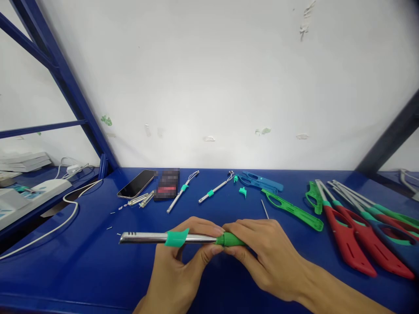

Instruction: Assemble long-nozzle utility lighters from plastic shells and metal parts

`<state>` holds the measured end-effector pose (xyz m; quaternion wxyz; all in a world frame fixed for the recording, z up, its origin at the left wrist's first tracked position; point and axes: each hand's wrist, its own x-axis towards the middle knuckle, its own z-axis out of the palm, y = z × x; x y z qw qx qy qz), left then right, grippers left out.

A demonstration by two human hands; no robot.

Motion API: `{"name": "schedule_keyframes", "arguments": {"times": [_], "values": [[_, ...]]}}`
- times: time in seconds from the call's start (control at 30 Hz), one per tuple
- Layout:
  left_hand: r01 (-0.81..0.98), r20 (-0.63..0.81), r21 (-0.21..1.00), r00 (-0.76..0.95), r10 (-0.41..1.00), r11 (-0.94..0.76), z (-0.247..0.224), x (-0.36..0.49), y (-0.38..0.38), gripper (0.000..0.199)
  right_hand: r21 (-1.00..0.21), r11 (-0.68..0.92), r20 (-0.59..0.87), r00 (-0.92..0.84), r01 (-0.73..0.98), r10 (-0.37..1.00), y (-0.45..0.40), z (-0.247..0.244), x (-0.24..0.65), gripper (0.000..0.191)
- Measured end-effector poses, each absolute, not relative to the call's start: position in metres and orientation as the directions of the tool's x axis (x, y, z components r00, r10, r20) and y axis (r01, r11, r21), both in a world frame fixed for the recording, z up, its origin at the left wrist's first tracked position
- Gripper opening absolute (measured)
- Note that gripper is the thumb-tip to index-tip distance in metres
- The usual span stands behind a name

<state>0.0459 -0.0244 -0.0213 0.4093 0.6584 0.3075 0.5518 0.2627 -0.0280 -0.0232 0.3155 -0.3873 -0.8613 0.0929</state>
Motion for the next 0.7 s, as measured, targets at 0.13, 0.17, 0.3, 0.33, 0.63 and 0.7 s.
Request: {"name": "schedule_keyframes", "arguments": {"times": [0.13,0.17,0.3,0.33,0.63,0.7], "values": [[-0.045,0.444,0.894,0.21,0.871,-0.445,-0.021,0.047,-0.025,0.006,-0.408,0.68,0.465,-0.502,0.61,0.729,-0.028,-0.025,0.263,0.028],[-0.052,0.426,0.904,0.212,0.88,-0.425,-0.02,0.047,-0.025,0.005,-0.409,0.679,0.464,-0.502,0.61,0.73,-0.028,-0.025,0.263,0.028],[-0.134,0.295,0.954,0.265,0.918,-0.268,-0.016,0.044,-0.018,0.025,-0.44,0.66,0.47,-0.47,0.609,0.747,-0.028,-0.023,0.263,0.03],[-0.178,0.269,0.958,0.275,0.923,-0.226,-0.015,0.042,-0.017,0.039,-0.449,0.652,0.473,-0.457,0.61,0.753,-0.028,-0.022,0.264,0.03],[-0.308,0.386,0.877,-0.008,0.922,-0.37,-0.01,0.026,-0.009,0.024,-0.452,0.622,0.48,-0.414,0.639,0.774,-0.025,-0.017,0.267,0.031],[-0.272,0.361,0.896,-0.011,0.933,-0.35,-0.012,0.026,-0.009,0.021,-0.451,0.624,0.483,-0.414,0.639,0.772,-0.025,-0.018,0.266,0.031]]}}
